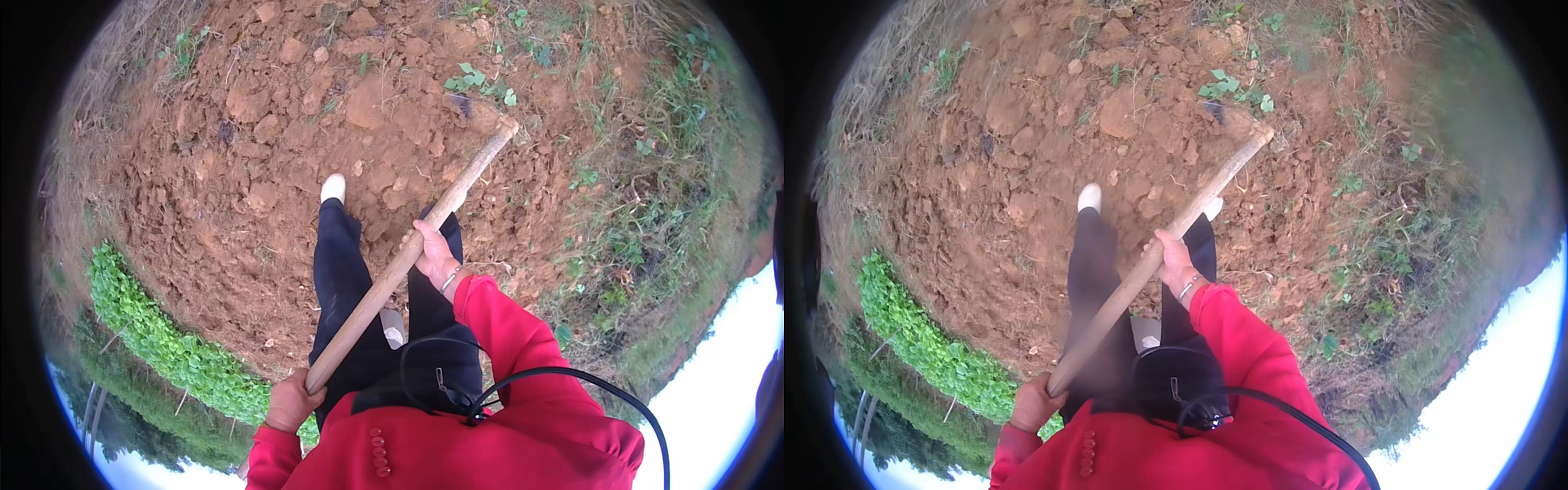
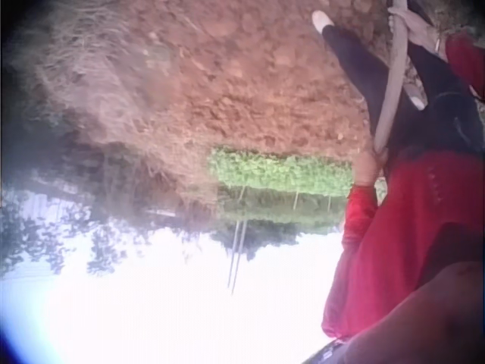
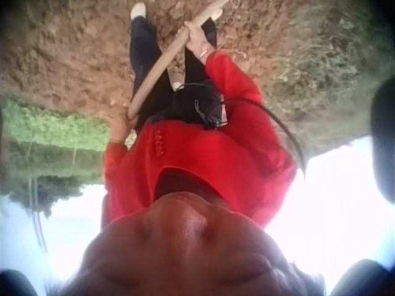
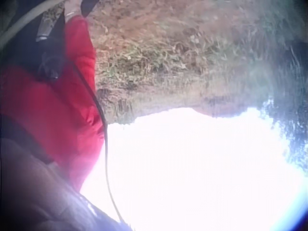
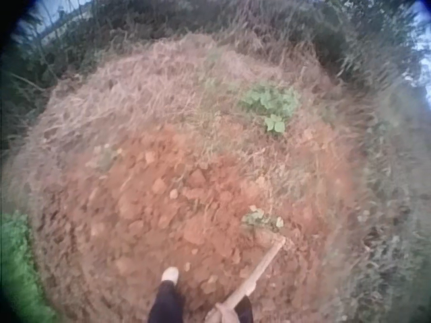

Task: The person repeatedly pulls weeds by hand from a patch of soil and uses a hoe to loosen the ground and remove additional weeds. The person discards the pulled weeds to the side.

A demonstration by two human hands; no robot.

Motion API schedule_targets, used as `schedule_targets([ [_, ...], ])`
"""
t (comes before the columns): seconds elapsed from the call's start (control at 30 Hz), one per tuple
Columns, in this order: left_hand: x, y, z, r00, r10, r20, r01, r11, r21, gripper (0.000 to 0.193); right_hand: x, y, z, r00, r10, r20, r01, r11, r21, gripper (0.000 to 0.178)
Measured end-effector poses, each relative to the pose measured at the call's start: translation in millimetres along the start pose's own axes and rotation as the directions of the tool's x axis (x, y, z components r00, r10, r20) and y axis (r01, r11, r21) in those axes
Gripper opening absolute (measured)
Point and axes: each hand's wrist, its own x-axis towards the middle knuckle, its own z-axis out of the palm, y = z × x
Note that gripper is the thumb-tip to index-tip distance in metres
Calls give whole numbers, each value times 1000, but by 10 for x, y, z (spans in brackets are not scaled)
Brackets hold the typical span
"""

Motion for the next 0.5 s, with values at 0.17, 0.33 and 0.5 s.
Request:
schedule_targets([
  [0.17, 26, -246, 66, 999, 34, 7, -33, 998, -45, 36, -324, 1, 86, 999, -26, -40, 26, 1000, 1, 22],
  [0.33, 244, -321, 243, 996, 85, -3, -85, 996, -33, 35, -738, -334, -20, 992, -126, -7, 126, 992, 21, 22],
  [0.5, 451, 27, 226, 969, 236, -68, -233, 971, 47, 33, -1241, -793, -248, 947, -309, -85, 313, 949, 40, 23],
])
